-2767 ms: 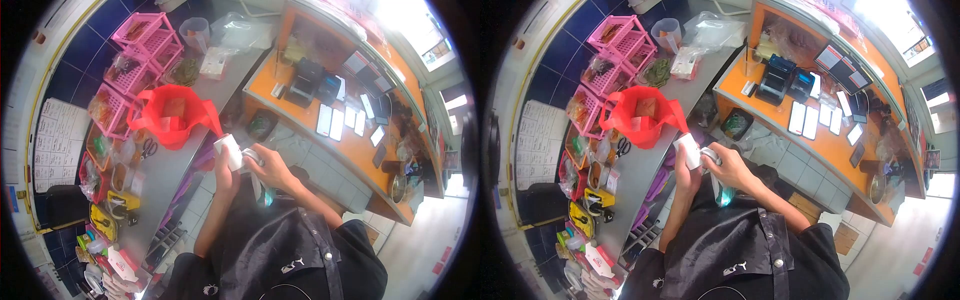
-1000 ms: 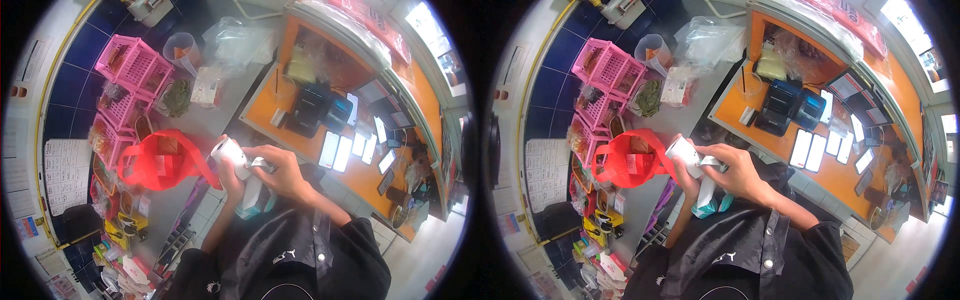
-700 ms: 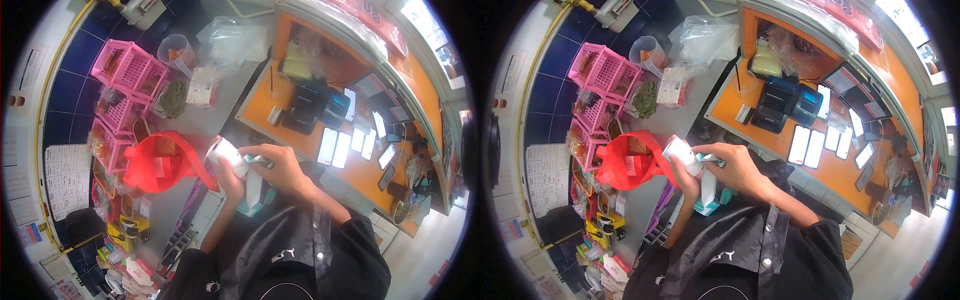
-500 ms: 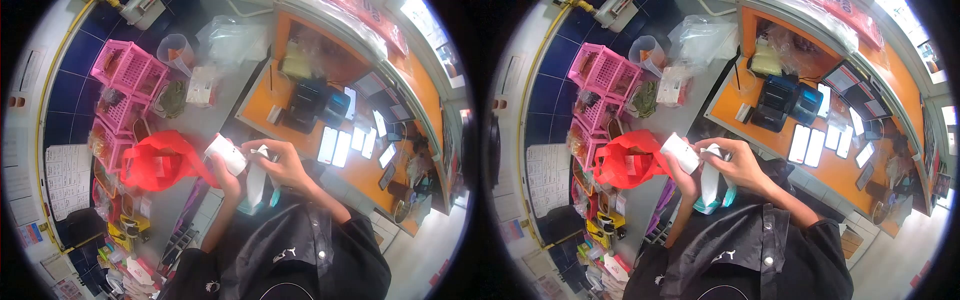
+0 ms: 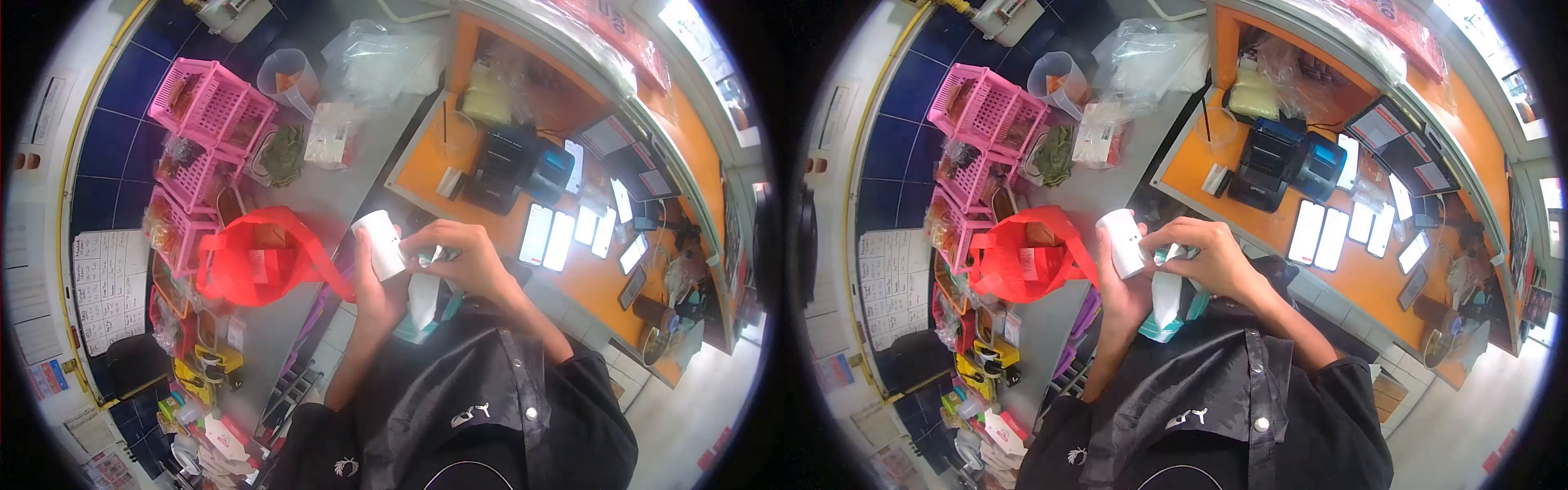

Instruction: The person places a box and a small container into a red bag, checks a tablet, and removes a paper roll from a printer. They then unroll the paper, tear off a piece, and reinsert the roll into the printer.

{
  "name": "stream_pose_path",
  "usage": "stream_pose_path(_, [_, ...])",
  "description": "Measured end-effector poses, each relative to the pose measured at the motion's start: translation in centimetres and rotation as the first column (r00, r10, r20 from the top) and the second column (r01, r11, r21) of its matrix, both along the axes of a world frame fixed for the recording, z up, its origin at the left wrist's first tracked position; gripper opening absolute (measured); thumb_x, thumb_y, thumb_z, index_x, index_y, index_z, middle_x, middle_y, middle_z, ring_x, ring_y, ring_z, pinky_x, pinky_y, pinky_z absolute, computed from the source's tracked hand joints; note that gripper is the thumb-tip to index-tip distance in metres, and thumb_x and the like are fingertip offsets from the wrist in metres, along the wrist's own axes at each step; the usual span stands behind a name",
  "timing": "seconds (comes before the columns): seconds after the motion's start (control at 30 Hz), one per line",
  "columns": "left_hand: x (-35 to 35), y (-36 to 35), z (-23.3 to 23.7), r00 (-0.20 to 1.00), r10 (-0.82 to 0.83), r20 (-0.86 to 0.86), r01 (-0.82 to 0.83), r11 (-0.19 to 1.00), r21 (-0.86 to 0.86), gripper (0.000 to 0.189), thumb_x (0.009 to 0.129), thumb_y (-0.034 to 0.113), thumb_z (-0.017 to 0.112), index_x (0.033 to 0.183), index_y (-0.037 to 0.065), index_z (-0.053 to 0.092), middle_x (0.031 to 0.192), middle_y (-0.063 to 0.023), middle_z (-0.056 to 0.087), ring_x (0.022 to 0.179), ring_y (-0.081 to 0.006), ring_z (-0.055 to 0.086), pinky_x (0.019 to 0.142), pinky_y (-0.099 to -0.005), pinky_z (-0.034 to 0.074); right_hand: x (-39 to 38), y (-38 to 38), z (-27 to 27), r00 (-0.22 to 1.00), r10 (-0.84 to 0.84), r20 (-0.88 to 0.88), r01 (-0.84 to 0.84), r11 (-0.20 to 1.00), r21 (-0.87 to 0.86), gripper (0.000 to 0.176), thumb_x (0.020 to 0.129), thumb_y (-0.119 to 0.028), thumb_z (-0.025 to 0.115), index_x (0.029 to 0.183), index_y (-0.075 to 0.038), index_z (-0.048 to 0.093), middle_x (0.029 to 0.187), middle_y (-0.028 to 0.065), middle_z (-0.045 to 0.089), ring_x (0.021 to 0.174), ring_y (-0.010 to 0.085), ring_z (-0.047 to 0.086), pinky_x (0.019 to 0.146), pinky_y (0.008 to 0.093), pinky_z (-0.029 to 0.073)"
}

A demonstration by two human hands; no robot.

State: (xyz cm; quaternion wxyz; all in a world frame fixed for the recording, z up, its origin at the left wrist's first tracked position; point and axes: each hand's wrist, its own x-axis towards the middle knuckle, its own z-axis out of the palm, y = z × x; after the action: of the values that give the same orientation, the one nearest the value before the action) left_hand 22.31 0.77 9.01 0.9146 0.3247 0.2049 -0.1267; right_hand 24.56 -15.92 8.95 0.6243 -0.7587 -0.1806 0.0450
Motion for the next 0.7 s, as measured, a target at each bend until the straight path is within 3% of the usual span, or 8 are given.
stream_pose_path(0.13, [-0.2, 0.1, -0.7, 1.000, 0.012, 0.000, -0.012, 0.999, -0.038, 0.051, 0.105, 0.054, 0.043, 0.126, 0.009, 0.051, 0.110, -0.0058, 0.056, 0.105, -0.0185, 0.058, 0.089, -0.0370, 0.049, -0.1, -0.2, -0.5, 1.000, 0.006, -0.019, -0.006, 1.000, 0.012, 0.033, 0.071, 0.000, 0.078, 0.103, -0.007, 0.074, 0.097, 0.0086, 0.072, 0.090, 0.0259, 0.070, 0.081, 0.0339, 0.056])
stream_pose_path(0.23, [-0.4, 0.4, -1.8, 0.996, 0.011, 0.084, -0.024, 0.988, 0.153, 0.050, 0.104, 0.052, 0.047, 0.130, 0.010, 0.053, 0.111, -0.0045, 0.062, 0.100, -0.0163, 0.061, 0.087, -0.0352, 0.050, -0.8, 0.0, 0.7, 0.999, -0.004, 0.047, 0.009, 0.995, -0.095, 0.029, 0.073, 0.001, 0.075, 0.100, -0.005, 0.070, 0.096, 0.0091, 0.069, 0.089, 0.0291, 0.069, 0.080, 0.0365, 0.056])
stream_pose_path(0.33, [-0.4, 0.1, -1.5, 0.998, 0.015, 0.060, -0.030, 0.966, 0.257, 0.053, 0.105, 0.051, 0.043, 0.134, 0.008, 0.051, 0.113, -0.0052, 0.061, 0.102, -0.0169, 0.061, 0.088, -0.0347, 0.049, -1.4, 0.6, 0.5, 0.995, -0.078, 0.062, 0.086, 0.984, -0.155, 0.025, 0.074, 0.000, 0.074, 0.097, -0.002, 0.065, 0.096, 0.0095, 0.066, 0.087, 0.0314, 0.067, 0.079, 0.0388, 0.056])
stream_pose_path(0.37, [-0.3, 0.0, -1.1, 0.999, -0.004, 0.053, -0.009, 0.971, 0.237, 0.053, 0.106, 0.051, 0.042, 0.135, 0.007, 0.051, 0.114, -0.0058, 0.061, 0.103, -0.0174, 0.060, 0.090, -0.0354, 0.049, -1.2, 0.7, -0.3, 0.981, -0.115, 0.154, 0.140, 0.977, -0.158, 0.023, 0.078, -0.002, 0.074, 0.098, -0.002, 0.063, 0.094, 0.0107, 0.067, 0.083, 0.0296, 0.067, 0.076, 0.0379, 0.055])
stream_pose_path(0.47, [0.1, 0.5, -0.8, 0.996, -0.057, 0.063, 0.048, 0.988, 0.147, 0.054, 0.107, 0.049, 0.037, 0.140, 0.007, 0.046, 0.115, -0.0067, 0.059, 0.106, -0.0188, 0.059, 0.093, -0.0368, 0.049, -1.0, 0.8, -0.7, 0.974, -0.225, -0.022, 0.221, 0.967, -0.130, 0.022, 0.082, -0.005, 0.074, 0.101, -0.004, 0.062, 0.092, 0.0119, 0.067, 0.081, 0.0272, 0.067, 0.073, 0.0359, 0.054])
stream_pose_path(0.6, [-0.1, 0.6, -2.0, 0.991, -0.105, 0.081, 0.108, 0.993, -0.036, 0.051, 0.108, 0.045, 0.035, 0.145, 0.011, 0.040, 0.113, -0.0063, 0.057, 0.105, -0.0197, 0.059, 0.093, -0.0373, 0.050, -0.8, 0.4, 1.2, 0.972, -0.130, -0.196, 0.124, 0.991, -0.040, 0.024, 0.086, -0.014, 0.075, 0.103, -0.002, 0.064, 0.092, 0.0146, 0.068, 0.081, 0.0292, 0.066, 0.074, 0.0367, 0.053])
stream_pose_path(0.63, [-0.2, 0.5, -1.9, 0.992, -0.105, 0.069, 0.110, 0.991, -0.074, 0.050, 0.108, 0.045, 0.036, 0.145, 0.012, 0.040, 0.113, -0.0063, 0.057, 0.106, -0.0197, 0.059, 0.093, -0.0373, 0.050, -0.8, 0.6, 0.8, 0.978, -0.121, -0.171, 0.098, 0.985, -0.140, 0.025, 0.087, -0.014, 0.074, 0.107, -0.002, 0.064, 0.093, 0.0158, 0.065, 0.084, 0.0326, 0.065, 0.074, 0.0389, 0.052])
stream_pose_path(0.7, [-0.5, 0.7, -2.7, 0.993, -0.101, 0.054, 0.103, 0.994, -0.024, 0.049, 0.107, 0.045, 0.040, 0.144, 0.013, 0.040, 0.114, -0.0064, 0.057, 0.106, -0.0195, 0.059, 0.092, -0.0375, 0.050, -0.9, 0.7, -0.2, 0.997, -0.038, -0.066, 0.031, 0.994, -0.104, 0.021, 0.088, -0.012, 0.073, 0.103, -0.002, 0.063, 0.094, 0.0128, 0.063, 0.084, 0.0293, 0.065, 0.073, 0.0372, 0.051])
